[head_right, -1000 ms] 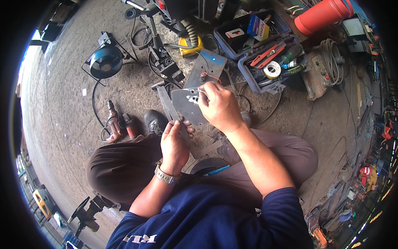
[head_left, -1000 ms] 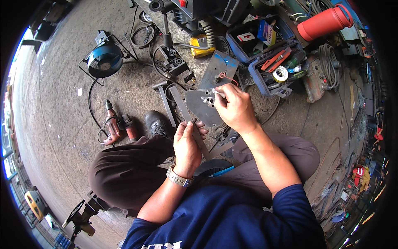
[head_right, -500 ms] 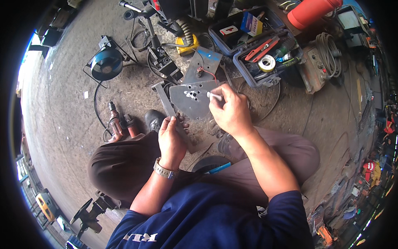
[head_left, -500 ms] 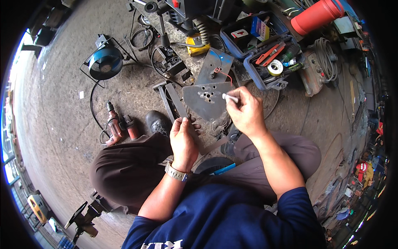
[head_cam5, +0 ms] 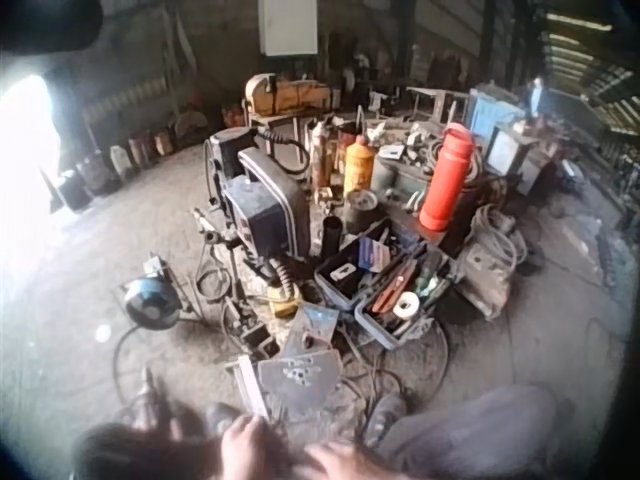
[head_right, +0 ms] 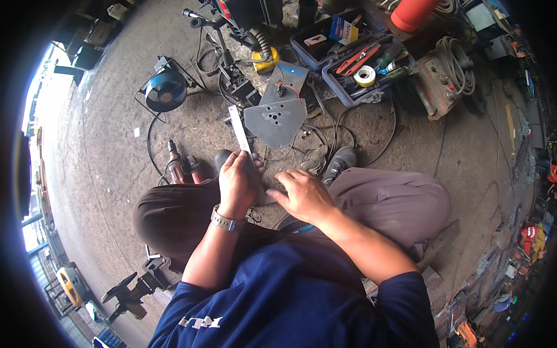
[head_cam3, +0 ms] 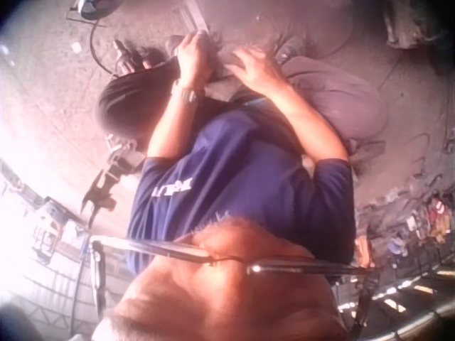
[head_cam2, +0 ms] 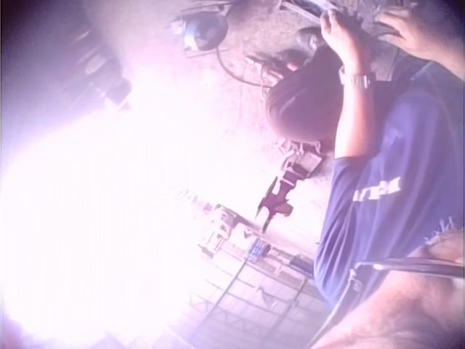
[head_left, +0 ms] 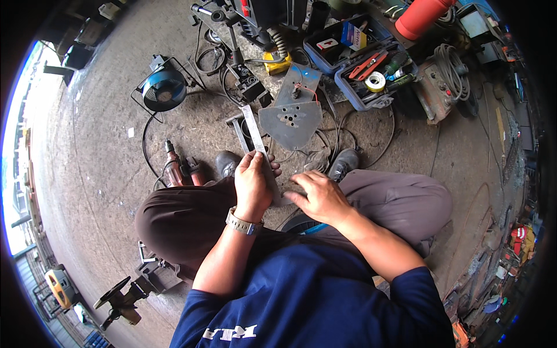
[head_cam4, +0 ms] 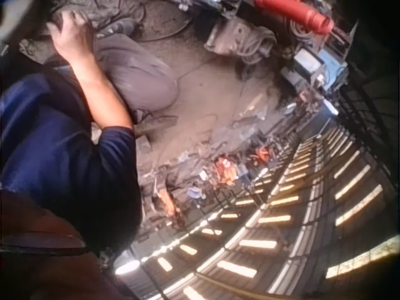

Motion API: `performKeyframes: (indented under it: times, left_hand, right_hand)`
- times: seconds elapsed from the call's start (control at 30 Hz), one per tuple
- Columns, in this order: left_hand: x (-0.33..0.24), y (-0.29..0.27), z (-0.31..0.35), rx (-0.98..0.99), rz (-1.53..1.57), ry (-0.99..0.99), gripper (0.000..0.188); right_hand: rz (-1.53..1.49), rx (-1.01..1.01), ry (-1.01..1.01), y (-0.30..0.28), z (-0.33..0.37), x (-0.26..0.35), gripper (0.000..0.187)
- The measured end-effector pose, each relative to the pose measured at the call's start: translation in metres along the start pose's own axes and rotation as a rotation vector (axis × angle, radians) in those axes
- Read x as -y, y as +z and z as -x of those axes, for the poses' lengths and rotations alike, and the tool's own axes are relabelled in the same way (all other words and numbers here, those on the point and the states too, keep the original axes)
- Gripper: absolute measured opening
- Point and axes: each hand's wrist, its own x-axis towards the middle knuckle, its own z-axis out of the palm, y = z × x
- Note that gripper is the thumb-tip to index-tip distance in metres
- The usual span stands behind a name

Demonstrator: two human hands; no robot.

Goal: The person sits on the workshop floor and repeatedly handles a perforated metal plate, turning it over and examining its surface. They also pick up and inspect a small cylindrical metal part before returning to the plate.

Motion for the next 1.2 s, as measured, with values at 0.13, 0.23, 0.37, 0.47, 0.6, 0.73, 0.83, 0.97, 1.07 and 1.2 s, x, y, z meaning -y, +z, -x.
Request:
performKeyframes:
  times: [0.13, 0.23, 0.37, 0.47, 0.6, 0.73, 0.83, 0.97, 1.07, 1.2]
  left_hand:
    - [0.007, 0.009, 0.006, -0.026, -0.036, 0.021, 0.014]
    - [0.013, 0.008, 0.006, 0.003, -0.003, 0.034, 0.014]
    - [0.015, 0.009, 0.008, 0.038, 0.028, 0.047, 0.015]
    - [0.012, 0.012, 0.009, 0.027, 0.045, 0.042, 0.017]
    - [0.014, 0.004, 0.005, 0.066, 0.015, 0.030, 0.018]
    - [0.015, 0.003, 0.006, 0.063, -0.017, 0.039, 0.021]
    - [0.013, 0.004, 0.007, 0.073, -0.025, 0.046, 0.024]
    - [0.002, 0.003, 0.005, 0.102, -0.157, 0.055, 0.026]
    - [-0.018, 0.001, 0.000, 0.040, -0.524, 0.156, 0.026]
    - [-0.067, 0.009, -0.019, 0.176, -1.311, 0.639, 0.055]
  right_hand:
    - [0.090, 0.127, -0.050, 0.005, 0.003, 0.006, 0.034]
    - [0.178, 0.178, -0.086, 0.002, 0.005, 0.011, 0.031]
    - [0.183, 0.201, -0.088, 0.003, 0.008, 0.012, 0.029]
    - [0.164, 0.177, -0.097, 0.005, 0.009, 0.010, 0.029]
    - [0.140, 0.162, -0.110, 0.006, 0.010, 0.009, 0.032]
    - [0.144, 0.154, -0.109, 0.006, 0.011, 0.011, 0.037]
    - [0.140, 0.132, -0.104, 0.005, 0.011, 0.011, 0.039]
    - [0.138, 0.107, -0.106, 0.001, 0.010, 0.012, 0.038]
    - [0.124, 0.081, -0.095, -0.001, 0.008, 0.010, 0.037]
    - [0.140, 0.024, -0.070, -0.004, 0.004, 0.002, 0.036]
